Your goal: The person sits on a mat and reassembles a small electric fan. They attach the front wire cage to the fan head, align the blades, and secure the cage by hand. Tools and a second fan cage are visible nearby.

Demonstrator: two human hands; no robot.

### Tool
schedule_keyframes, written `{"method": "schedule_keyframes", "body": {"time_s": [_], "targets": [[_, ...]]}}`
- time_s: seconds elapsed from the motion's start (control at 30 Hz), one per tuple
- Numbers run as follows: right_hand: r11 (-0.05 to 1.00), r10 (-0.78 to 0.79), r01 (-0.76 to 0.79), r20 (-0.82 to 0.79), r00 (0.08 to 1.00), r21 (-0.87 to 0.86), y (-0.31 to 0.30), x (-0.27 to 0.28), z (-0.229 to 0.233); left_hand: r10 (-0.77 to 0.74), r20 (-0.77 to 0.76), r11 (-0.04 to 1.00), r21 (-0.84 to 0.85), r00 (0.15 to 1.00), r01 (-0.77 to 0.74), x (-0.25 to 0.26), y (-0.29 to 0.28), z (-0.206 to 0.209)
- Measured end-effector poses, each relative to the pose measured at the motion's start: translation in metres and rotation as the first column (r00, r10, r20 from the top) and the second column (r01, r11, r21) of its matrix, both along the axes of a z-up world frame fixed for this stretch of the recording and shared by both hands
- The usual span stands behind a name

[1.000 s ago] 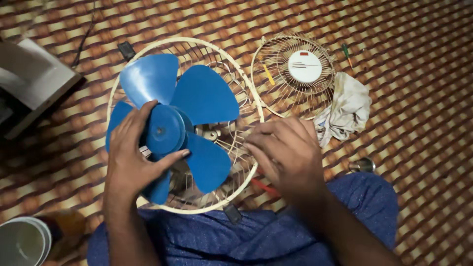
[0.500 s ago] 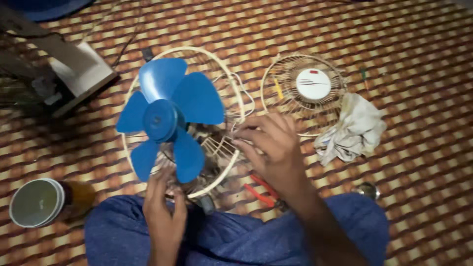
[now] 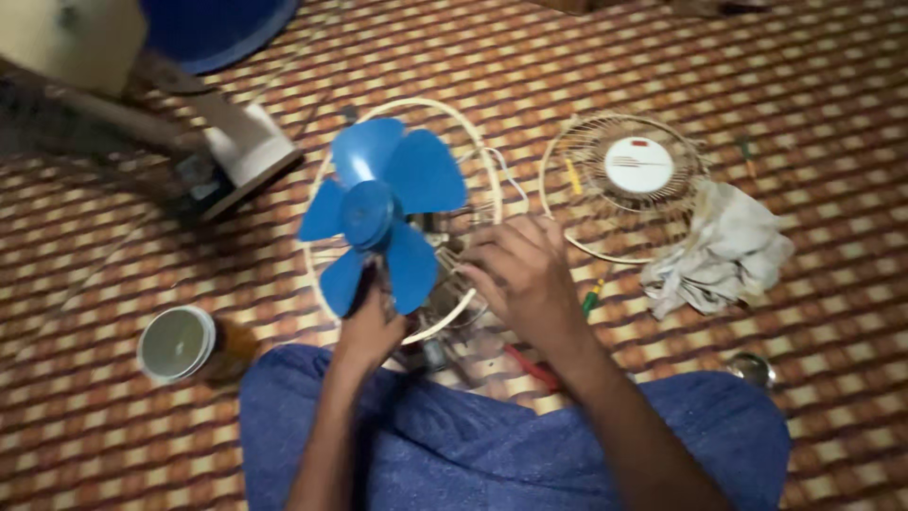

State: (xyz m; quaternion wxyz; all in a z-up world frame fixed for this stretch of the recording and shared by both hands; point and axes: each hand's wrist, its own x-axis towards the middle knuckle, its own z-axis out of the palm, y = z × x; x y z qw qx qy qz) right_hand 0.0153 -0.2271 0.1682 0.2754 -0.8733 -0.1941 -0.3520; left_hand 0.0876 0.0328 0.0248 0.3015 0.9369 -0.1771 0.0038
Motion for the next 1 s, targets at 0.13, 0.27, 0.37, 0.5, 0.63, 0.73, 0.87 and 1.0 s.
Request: {"method": "schedule_keyframes", "body": {"time_s": [0.13,0.27,0.37,0.5,0.63,0.73,0.87,1.0], "targets": [[0.999,-0.010,0.011,0.009,1.000,-0.053,0.006,0.001,-0.003,0.027,-0.183,0.997,-0.065,0.983,-0.040,0.014,-0.012,-0.004],[0.996,-0.029,0.029,-0.002,1.000,-0.080,0.014,0.000,-0.005,-0.052,0.158,0.976,-0.199,0.986,0.084,0.019,-0.022,0.023],[0.996,-0.039,0.038,-0.010,0.999,-0.080,0.014,0.002,-0.009,0.075,0.128,0.967,-0.252,0.989,-0.041,-0.002,-0.027,0.040],[0.997,-0.038,0.038,0.001,0.999,-0.067,0.015,0.007,-0.016,0.149,0.139,0.958,-0.267,0.979,-0.108,-0.005,-0.034,0.051],[0.997,-0.045,0.044,-0.001,0.999,-0.057,0.016,0.009,-0.018,0.189,0.329,0.967,-0.223,0.925,-0.119,0.002,-0.035,0.039],[0.998,-0.044,0.043,-0.011,0.999,-0.043,0.016,0.009,-0.018,0.197,0.180,0.957,-0.251,0.964,-0.148,0.013,-0.039,0.028],[0.998,-0.066,0.066,-0.016,0.998,-0.008,0.015,0.013,-0.021,0.158,0.166,0.969,-0.218,0.973,-0.120,0.019,-0.042,0.026],[0.997,-0.072,0.072,0.015,0.997,-0.029,0.015,0.013,-0.021,0.075,0.200,0.947,-0.321,0.977,-0.008,0.011,-0.039,0.027]]}}
